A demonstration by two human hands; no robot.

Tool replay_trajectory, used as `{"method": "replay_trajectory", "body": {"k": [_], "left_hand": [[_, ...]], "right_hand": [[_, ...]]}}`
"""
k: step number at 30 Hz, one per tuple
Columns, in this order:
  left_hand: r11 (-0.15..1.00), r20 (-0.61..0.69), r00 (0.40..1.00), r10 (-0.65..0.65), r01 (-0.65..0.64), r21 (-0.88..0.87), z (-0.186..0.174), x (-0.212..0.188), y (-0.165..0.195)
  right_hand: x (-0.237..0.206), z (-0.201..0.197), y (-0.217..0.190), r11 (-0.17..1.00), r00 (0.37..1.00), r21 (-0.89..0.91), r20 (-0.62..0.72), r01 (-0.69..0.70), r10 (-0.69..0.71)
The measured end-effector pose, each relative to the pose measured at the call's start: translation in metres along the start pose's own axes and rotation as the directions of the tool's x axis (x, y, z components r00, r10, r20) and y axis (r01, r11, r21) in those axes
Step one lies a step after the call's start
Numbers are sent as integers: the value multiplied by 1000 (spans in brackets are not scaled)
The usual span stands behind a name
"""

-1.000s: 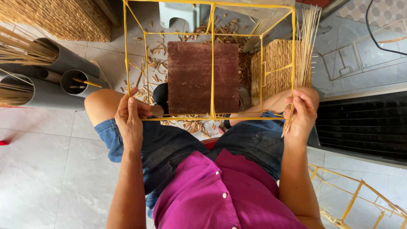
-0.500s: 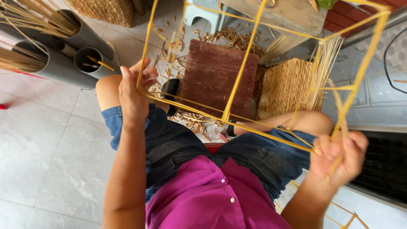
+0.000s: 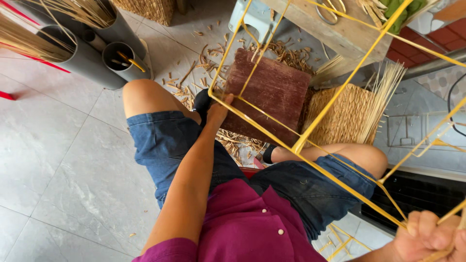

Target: The person sits with a yellow bamboo frame across their lap, wraps yellow tape around the frame joints, and cuts the tape with scissors. They then fit thin bamboo strips against the frame and tape them in place, holding the frame steady with one hand while working with the other.

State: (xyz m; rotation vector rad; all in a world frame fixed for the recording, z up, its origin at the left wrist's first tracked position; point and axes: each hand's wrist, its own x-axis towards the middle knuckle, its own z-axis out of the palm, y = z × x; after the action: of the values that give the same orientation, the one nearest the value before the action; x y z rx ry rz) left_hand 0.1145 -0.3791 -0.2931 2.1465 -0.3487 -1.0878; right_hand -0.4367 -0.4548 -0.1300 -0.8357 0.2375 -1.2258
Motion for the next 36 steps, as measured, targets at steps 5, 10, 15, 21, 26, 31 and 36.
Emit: {"method": "replay_trajectory", "body": {"k": [5, 10, 15, 21, 26, 31, 36], "left_hand": [[993, -142, 986, 90, -99, -58, 14, -4, -4], [933, -249, 968, -39, -54, -356, 29, -4, -10], [687, -384, 923, 32, -299, -662, 39, 6, -9], [756, -145, 960, 239, -277, -593, 45, -12, -4], [730, 329, 931, 158, 114, -674, 58, -52, -1], [670, 235, 907, 348, -66, -739, 63, -60, -15], [529, 391, 807, 442, 117, -841, 73, -80, -35]], "right_hand": [[-4, -6, -1, 1000, 1000, 9, -1, -17, 17], [-2, -1, 6, 996, 1000, 89, 6, -25, 25], [-2, 27, 10, 995, 997, 74, -5, -74, 75], [19, 64, 41, 989, 991, -125, -116, -81, 66], [43, 58, 80, 984, 985, -99, -103, -150, 140], [53, 35, 103, 980, 972, -43, -138, -196, 188], [69, 21, 111, 976, 970, -54, -137, -209, 200]]}}
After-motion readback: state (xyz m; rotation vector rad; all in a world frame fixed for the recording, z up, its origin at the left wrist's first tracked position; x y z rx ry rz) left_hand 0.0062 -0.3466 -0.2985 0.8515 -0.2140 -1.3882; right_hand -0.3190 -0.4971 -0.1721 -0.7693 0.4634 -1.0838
